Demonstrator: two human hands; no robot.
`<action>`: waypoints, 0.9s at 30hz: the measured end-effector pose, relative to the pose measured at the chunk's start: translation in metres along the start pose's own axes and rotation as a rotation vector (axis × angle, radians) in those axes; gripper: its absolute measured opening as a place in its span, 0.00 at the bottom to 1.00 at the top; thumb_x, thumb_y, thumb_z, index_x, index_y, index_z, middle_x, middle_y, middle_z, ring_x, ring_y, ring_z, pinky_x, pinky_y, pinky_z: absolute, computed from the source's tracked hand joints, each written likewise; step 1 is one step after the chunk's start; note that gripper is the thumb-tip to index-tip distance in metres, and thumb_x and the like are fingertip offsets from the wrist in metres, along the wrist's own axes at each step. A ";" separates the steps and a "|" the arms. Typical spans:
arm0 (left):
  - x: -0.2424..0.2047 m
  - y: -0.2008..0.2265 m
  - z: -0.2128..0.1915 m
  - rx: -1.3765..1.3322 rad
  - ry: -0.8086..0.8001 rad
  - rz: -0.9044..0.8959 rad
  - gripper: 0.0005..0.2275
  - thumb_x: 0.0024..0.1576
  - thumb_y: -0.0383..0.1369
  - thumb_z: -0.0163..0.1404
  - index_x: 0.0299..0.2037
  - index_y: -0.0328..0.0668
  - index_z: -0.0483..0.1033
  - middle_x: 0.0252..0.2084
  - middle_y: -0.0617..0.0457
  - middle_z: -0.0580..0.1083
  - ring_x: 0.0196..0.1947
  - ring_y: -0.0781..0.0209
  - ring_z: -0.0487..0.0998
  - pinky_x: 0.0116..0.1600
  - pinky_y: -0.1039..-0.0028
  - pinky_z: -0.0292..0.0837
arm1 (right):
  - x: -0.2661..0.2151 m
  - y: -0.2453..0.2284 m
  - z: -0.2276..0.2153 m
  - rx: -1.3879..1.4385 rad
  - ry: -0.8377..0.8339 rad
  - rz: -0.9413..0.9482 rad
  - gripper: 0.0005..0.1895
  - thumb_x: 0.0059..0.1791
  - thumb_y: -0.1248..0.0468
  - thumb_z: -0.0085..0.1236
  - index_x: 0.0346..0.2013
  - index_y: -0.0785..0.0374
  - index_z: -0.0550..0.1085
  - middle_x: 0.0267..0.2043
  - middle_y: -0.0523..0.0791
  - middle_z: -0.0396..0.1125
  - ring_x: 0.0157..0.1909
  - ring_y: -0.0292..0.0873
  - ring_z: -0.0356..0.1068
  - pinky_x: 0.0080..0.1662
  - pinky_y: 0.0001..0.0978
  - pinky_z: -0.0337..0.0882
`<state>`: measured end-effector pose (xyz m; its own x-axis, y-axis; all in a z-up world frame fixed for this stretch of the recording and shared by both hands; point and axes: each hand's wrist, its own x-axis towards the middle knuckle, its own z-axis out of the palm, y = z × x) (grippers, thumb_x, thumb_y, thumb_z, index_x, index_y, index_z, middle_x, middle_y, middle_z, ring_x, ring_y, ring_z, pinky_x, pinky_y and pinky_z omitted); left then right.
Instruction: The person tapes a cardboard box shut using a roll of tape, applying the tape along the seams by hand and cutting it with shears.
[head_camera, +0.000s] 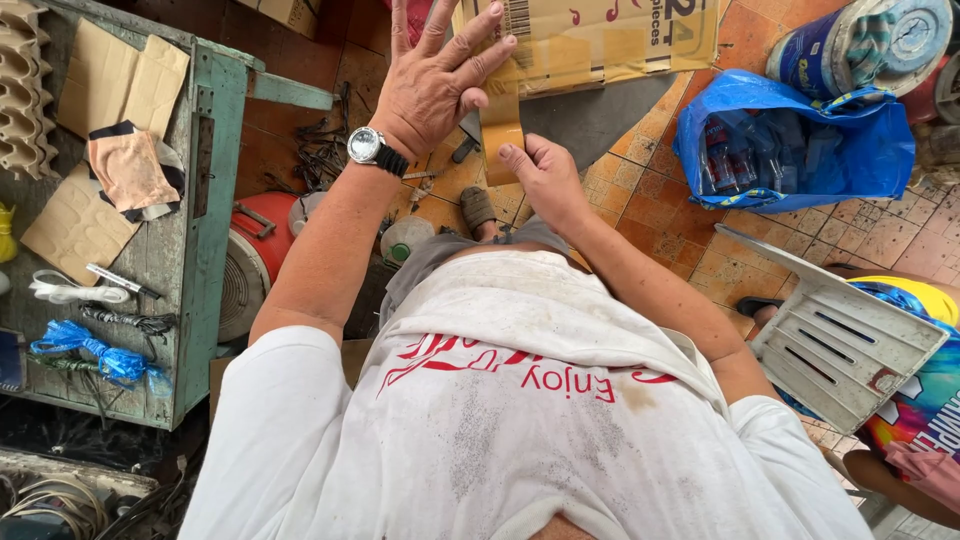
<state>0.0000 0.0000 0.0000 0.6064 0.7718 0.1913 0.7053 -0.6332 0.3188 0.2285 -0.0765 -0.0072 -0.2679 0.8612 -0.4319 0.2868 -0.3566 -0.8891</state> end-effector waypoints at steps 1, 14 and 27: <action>-0.001 -0.001 0.002 -0.002 0.000 0.000 0.32 0.72 0.55 0.20 0.77 0.51 0.65 0.77 0.51 0.54 0.73 0.31 0.45 0.63 0.20 0.29 | 0.006 0.005 0.002 -0.001 0.000 0.002 0.20 0.58 0.53 0.54 0.24 0.51 0.62 0.24 0.32 0.50 0.28 0.29 0.46 0.29 0.27 0.50; 0.005 0.015 0.006 0.096 0.140 -0.056 0.29 0.69 0.52 0.59 0.74 0.43 0.69 0.75 0.47 0.61 0.71 0.28 0.54 0.64 0.23 0.33 | 0.043 0.020 0.005 0.071 0.018 0.034 0.08 0.54 0.58 0.60 0.33 0.55 0.73 0.33 0.35 0.66 0.37 0.30 0.59 0.39 0.26 0.62; 0.006 0.020 0.016 0.148 0.193 -0.073 0.28 0.65 0.36 0.64 0.73 0.37 0.68 0.75 0.46 0.62 0.72 0.26 0.52 0.71 0.31 0.40 | 0.022 0.011 -0.029 -0.237 -0.107 -0.211 0.16 0.54 0.61 0.56 0.56 0.61 0.75 0.54 0.44 0.75 0.55 0.39 0.74 0.57 0.30 0.72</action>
<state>0.0236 -0.0094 -0.0074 0.4802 0.8038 0.3512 0.7996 -0.5657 0.2014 0.2519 -0.0509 -0.0222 -0.4358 0.8597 -0.2666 0.4170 -0.0697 -0.9062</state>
